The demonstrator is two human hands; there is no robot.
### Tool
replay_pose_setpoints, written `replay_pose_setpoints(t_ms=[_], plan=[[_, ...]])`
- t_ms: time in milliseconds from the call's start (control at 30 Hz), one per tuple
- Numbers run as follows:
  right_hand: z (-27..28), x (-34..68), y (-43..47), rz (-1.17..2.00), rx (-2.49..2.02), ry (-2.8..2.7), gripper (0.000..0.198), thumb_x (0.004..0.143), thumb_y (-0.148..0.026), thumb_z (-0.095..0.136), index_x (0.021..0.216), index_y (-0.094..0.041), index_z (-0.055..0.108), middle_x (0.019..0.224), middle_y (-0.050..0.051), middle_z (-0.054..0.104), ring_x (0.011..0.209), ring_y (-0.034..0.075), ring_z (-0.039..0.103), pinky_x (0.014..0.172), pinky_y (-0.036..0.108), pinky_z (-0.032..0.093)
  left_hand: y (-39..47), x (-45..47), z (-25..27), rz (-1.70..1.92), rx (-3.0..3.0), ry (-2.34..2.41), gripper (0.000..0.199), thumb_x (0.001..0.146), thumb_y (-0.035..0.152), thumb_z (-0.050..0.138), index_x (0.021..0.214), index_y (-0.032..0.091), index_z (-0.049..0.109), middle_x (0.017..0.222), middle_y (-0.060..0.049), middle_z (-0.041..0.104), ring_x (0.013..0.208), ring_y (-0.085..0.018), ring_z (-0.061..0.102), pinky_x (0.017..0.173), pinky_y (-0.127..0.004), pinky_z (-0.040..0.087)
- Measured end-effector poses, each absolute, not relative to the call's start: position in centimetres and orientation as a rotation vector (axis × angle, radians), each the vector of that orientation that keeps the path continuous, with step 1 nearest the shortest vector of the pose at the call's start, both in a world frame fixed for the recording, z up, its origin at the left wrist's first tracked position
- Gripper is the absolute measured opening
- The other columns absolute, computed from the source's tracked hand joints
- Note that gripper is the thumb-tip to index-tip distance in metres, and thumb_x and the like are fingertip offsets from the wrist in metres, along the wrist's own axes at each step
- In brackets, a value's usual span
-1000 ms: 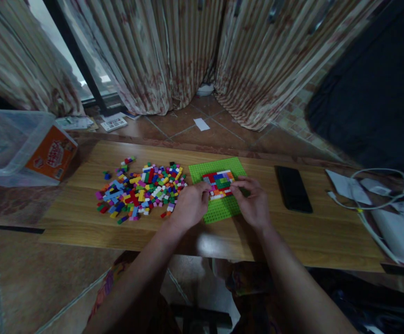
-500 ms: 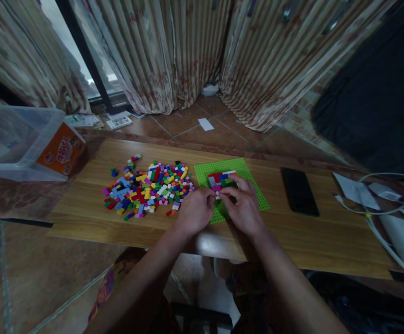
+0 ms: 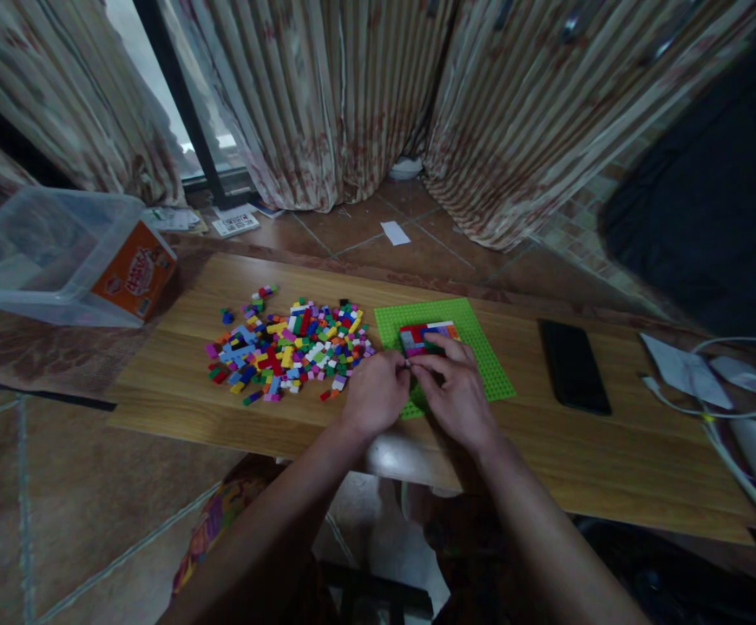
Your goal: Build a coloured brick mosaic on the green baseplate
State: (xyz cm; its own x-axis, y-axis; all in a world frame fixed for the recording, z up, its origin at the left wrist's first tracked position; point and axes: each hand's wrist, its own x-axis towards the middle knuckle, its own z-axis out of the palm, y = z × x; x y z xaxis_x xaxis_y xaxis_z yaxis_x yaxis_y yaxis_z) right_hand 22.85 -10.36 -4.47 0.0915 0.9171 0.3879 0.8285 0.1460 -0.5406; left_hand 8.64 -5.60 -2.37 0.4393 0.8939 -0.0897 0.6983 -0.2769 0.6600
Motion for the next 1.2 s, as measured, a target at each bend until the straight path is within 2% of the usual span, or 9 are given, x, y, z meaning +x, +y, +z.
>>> replay_pose_setpoints(t_ms=[267,467,1200], plan=[[-4.43,23.15,-10.28,0.221,-1.689,-1.716,0.022,0.092,-0.028,0.056,0.095,-0.026,0.077,0.124,0.007,0.065,0.117,0.028,0.055,0.102,0.053,0.045,-5.77,9.08,-2.26,0.389,2.180,1.394,0.022,0.093,0.022,0.046,0.092,0.017,0.067,0.093,-0.008,0.075,0.087,-0.022,0.070,0.076,-0.030,0.051],[-4.16,23.23,-10.23,0.218,-1.672,-1.711,0.022,0.092,-0.028,0.056,0.095,-0.024,0.077,0.121,0.009,0.066,0.115,0.028,0.057,0.101,0.052,0.046,-5.80,9.12,-2.27,0.376,2.224,1.363,0.028,0.098,0.025,0.039,0.095,0.017,0.066,0.096,-0.010,0.074,0.089,-0.022,0.070,0.079,-0.031,0.052],[-4.33,23.17,-10.30,0.171,-1.670,-1.783,0.023,0.092,-0.023,0.053,0.092,-0.024,0.076,0.121,0.009,0.066,0.115,0.028,0.057,0.101,0.051,0.046,-5.77,8.94,-2.15,0.319,2.231,1.375,0.024,0.096,0.024,0.043,0.097,0.017,0.065,0.097,-0.011,0.074,0.092,-0.024,0.071,0.080,-0.032,0.052]])
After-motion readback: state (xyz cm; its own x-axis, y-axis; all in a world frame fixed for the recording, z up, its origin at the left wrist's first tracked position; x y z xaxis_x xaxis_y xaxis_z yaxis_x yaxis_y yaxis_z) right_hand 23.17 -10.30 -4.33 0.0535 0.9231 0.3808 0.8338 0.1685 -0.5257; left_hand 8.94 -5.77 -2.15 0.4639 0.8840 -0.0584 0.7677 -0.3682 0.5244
